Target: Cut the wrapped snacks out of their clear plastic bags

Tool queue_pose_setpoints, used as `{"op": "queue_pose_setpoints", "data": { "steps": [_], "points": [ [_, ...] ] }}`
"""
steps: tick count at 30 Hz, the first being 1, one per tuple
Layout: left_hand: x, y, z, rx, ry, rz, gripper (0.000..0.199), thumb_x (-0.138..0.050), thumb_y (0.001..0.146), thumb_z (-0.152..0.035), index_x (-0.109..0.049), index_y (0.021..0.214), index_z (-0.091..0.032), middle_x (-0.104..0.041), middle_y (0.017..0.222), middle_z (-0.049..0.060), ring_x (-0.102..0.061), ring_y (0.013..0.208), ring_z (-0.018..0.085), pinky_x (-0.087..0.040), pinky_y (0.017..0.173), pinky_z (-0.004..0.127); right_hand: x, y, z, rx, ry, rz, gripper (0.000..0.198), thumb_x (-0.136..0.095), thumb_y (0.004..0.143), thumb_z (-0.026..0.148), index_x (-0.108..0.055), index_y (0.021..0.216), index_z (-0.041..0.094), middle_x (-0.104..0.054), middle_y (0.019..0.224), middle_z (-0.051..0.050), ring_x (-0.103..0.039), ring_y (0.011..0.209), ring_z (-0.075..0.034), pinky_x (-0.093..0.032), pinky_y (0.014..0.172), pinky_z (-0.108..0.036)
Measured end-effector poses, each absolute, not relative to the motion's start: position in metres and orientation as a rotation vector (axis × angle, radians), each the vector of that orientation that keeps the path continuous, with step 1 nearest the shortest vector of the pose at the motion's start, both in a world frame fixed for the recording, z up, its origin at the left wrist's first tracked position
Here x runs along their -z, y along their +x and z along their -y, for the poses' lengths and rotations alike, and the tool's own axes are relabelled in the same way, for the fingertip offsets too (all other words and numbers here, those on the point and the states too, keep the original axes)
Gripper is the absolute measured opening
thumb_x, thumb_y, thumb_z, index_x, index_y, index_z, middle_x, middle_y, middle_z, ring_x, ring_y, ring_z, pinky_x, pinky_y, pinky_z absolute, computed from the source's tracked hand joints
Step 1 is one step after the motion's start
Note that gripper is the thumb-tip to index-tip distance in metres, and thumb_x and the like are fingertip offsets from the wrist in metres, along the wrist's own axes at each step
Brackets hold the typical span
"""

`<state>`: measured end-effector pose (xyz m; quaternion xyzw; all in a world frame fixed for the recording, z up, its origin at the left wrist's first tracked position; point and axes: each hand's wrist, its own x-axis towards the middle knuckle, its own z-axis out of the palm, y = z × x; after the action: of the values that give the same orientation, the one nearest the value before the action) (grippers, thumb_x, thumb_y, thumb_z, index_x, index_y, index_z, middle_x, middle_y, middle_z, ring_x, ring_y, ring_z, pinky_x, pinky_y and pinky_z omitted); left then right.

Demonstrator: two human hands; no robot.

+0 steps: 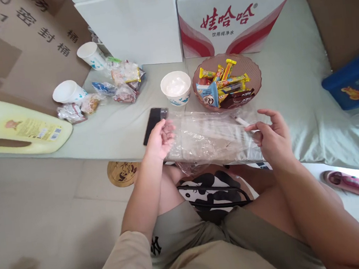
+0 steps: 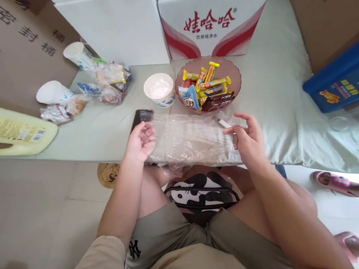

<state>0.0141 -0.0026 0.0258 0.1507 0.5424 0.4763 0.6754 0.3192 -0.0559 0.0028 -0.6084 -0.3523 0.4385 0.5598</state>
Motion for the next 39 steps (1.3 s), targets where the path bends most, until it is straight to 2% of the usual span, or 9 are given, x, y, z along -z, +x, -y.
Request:
{"op": "queue_pose_setpoints", "data": {
  "steps": [4,10,15,22,25,29,33,36,39],
  "points": [
    [-0.023,0.016,0.016,-0.981,0.502,-1.171,0.041,-0.069,0.090,-0.043,-0.064,0.120,-0.015,-0.078,0.084,0.006,-0.073,0.069,0.014,-0.055,0.060,0.021,-0.006,0.315,0.056,-0.976,-1.373,0.777,0.038,-0.067,0.078,0.030,-0.054,0.114,0.029,-0.070,0.069,0.006,-0.035,0.036,-0.008,-0.021,0.039,-0.023],
    [-0.014,0.007,0.039,-0.766,0.795,-1.185,0.106,-0.088,0.067,-0.020,-0.033,0.157,-0.015,-0.079,0.082,0.003,-0.076,0.074,0.018,-0.058,0.071,0.027,-0.010,0.310,0.056,-0.853,-1.365,0.756,0.022,-0.070,0.080,0.034,-0.060,0.099,0.027,-0.070,0.074,0.004,-0.046,0.039,-0.008,-0.032,0.039,-0.024],
    [-0.012,0.008,0.037,-1.119,0.958,-1.301,0.085,-0.086,0.069,-0.030,-0.047,0.144,-0.022,-0.075,0.074,-0.003,-0.073,0.066,0.016,-0.057,0.067,0.027,-0.013,0.311,0.057,-0.894,-1.356,0.700,0.016,-0.073,0.076,0.031,-0.060,0.077,0.022,-0.073,0.078,0.000,-0.061,0.047,-0.009,-0.040,0.044,-0.021],
    [-0.011,0.004,0.032,-1.151,1.466,-1.436,0.026,-0.081,0.075,-0.035,-0.078,0.097,-0.022,-0.079,0.093,0.006,-0.074,0.086,0.020,-0.060,0.088,0.035,-0.018,0.322,0.064,-0.802,-1.425,1.033,0.024,-0.073,0.080,0.028,-0.073,0.104,0.025,-0.075,0.097,-0.003,-0.073,0.076,-0.018,-0.054,0.062,-0.030],
    [-0.007,0.000,0.028,-1.145,1.682,-1.510,0.017,-0.077,0.081,-0.036,-0.082,0.091,-0.023,-0.076,0.093,0.005,-0.069,0.085,0.019,-0.058,0.086,0.035,-0.021,0.328,0.066,-0.566,-1.577,1.324,0.017,-0.073,0.083,0.029,-0.076,0.099,0.027,-0.072,0.092,-0.004,-0.068,0.078,-0.020,-0.056,0.076,-0.040],
    [0.000,-0.007,0.023,-1.292,1.767,-1.414,0.020,-0.082,0.079,-0.045,-0.082,0.079,-0.026,-0.061,0.091,0.005,-0.062,0.085,0.018,-0.057,0.080,0.035,-0.025,0.332,0.066,-0.198,-1.594,1.493,0.009,-0.071,0.088,0.034,-0.075,0.084,0.027,-0.065,0.100,-0.009,-0.065,0.094,-0.026,-0.054,0.092,-0.051],
    [0.003,-0.008,0.020,-1.414,1.598,-1.245,0.046,-0.089,0.064,-0.065,-0.071,0.061,-0.023,-0.060,0.101,0.006,-0.063,0.105,0.022,-0.056,0.094,0.041,-0.026,0.334,0.069,-0.297,-1.465,1.506,0.013,-0.066,0.092,0.036,-0.068,0.082,0.027,-0.070,0.104,-0.008,-0.066,0.118,-0.031,-0.050,0.104,-0.055],
    [-0.005,0.000,0.024,-1.371,1.254,-1.154,0.058,-0.088,0.060,-0.071,-0.062,0.059,-0.020,-0.065,0.091,0.005,-0.070,0.093,0.020,-0.060,0.087,0.039,-0.025,0.333,0.071,-0.509,-1.450,1.395,0.022,-0.066,0.094,0.043,-0.064,0.079,0.027,-0.068,0.076,-0.002,-0.073,0.097,-0.027,-0.056,0.090,-0.047],
    [-0.012,0.013,0.027,-1.269,0.990,-1.226,0.059,-0.084,0.065,-0.073,-0.057,0.068,-0.020,-0.064,0.070,0.000,-0.064,0.060,0.013,-0.052,0.054,0.025,-0.025,0.331,0.070,-0.685,-1.489,1.224,0.028,-0.070,0.090,0.049,-0.064,0.078,0.025,-0.061,0.062,0.001,-0.063,0.060,-0.017,-0.051,0.058,-0.032]
  ]
}}
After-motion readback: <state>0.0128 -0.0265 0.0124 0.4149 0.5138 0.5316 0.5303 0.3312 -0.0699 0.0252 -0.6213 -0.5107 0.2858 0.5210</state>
